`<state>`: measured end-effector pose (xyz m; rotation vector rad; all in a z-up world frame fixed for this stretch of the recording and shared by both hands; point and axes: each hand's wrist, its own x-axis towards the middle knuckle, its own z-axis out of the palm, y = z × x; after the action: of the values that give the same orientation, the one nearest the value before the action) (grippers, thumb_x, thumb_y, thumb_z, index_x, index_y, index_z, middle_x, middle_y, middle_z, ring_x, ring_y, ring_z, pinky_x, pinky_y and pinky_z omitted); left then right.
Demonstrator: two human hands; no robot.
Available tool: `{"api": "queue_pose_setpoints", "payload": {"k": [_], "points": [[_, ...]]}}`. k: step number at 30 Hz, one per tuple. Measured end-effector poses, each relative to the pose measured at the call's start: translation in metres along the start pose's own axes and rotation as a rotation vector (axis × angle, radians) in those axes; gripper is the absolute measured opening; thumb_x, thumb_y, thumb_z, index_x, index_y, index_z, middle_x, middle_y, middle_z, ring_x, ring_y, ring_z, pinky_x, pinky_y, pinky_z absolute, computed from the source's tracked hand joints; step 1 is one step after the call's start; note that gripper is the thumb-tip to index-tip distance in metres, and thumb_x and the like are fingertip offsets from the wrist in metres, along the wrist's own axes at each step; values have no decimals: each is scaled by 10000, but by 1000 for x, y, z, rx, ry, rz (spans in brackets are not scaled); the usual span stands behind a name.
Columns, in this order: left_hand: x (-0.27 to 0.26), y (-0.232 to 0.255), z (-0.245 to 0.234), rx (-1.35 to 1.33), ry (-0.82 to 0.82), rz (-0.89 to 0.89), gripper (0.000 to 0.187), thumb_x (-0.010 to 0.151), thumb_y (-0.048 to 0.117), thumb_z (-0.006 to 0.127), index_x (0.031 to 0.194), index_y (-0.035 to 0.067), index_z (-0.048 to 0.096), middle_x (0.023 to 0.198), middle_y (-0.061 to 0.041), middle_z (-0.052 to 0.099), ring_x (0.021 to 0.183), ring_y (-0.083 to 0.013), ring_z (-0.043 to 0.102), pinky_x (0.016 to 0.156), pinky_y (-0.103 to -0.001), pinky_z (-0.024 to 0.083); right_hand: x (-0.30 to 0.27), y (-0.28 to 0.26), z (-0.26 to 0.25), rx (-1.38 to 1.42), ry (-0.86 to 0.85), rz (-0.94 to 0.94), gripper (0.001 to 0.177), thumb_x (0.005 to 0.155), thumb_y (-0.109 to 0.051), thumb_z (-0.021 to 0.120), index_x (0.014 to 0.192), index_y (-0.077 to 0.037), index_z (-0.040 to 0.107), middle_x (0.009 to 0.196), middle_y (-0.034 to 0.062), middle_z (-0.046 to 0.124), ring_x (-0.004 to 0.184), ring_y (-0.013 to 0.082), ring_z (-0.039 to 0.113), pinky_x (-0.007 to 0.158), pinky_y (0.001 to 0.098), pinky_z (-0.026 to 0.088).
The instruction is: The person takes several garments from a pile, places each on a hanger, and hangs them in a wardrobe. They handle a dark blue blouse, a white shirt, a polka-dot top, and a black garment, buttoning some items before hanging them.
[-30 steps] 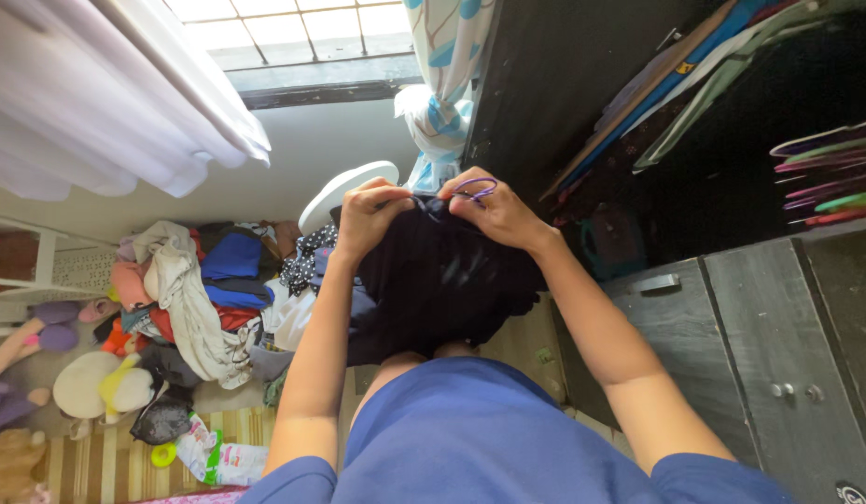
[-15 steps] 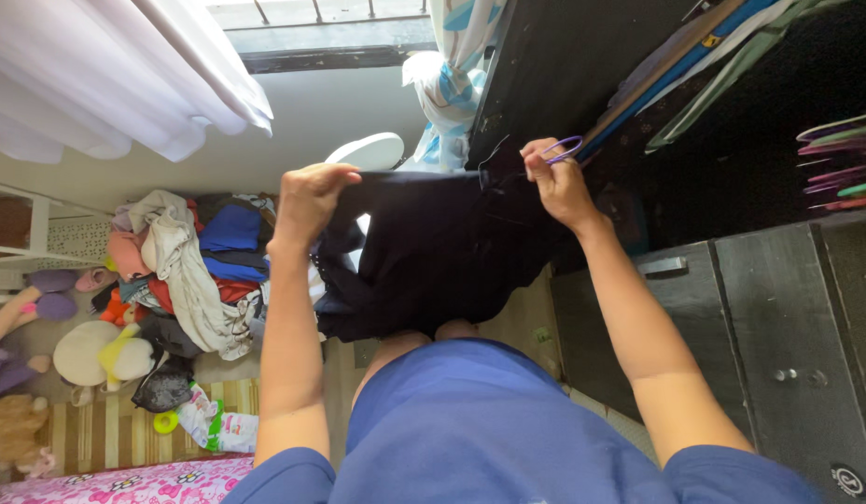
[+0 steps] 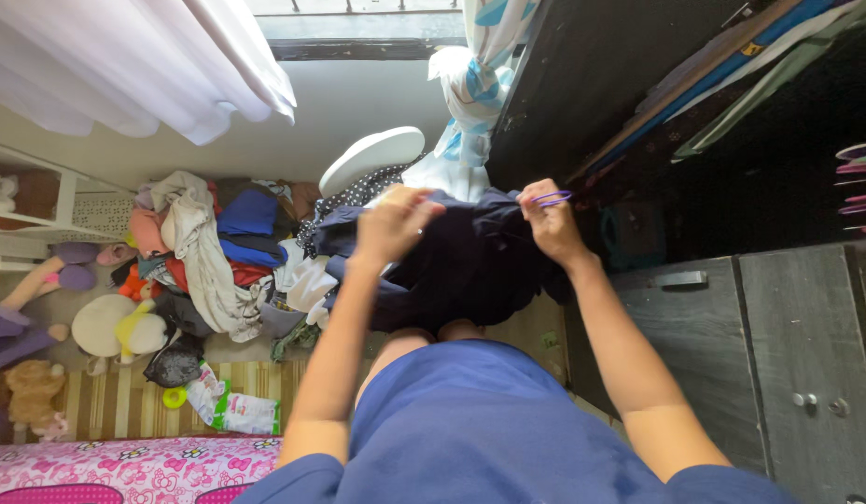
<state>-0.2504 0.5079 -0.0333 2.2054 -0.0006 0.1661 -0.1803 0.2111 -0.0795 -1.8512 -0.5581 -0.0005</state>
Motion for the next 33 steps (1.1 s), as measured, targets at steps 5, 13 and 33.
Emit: {"api": "queue_pose_setpoints", "payload": {"k": [5,13,33], "points": [[-6,21,87,118,130,129,218,843,347,794,884,133,795,861,-52,720,831,-264,690,695,-371,526,-10,-6,33,-157,-76,-101,346,1092,-311,546,948,-11,638,1044,108,552,849,195,566,749,307,487],[6,-48,83,-579,291,-259,113,899,148,780,882,37,791,786,-35,715,711,-99,608,668,-276,482,-33,33,11,-251,-12,50,375,1074,-360,547,992,-15,668,1061,102,615,865,194,616,770,310,510],[62,-111,55,4,-240,-131,1324,529,322,963,1578,118,181,1524,-195,426,1451,-386,316,1146,-553,237,19,-56,-133,-285,305,-58,496,1171,-451,476,926,-39,602,758,-19,475,719,89,446,675,269,366]]}}
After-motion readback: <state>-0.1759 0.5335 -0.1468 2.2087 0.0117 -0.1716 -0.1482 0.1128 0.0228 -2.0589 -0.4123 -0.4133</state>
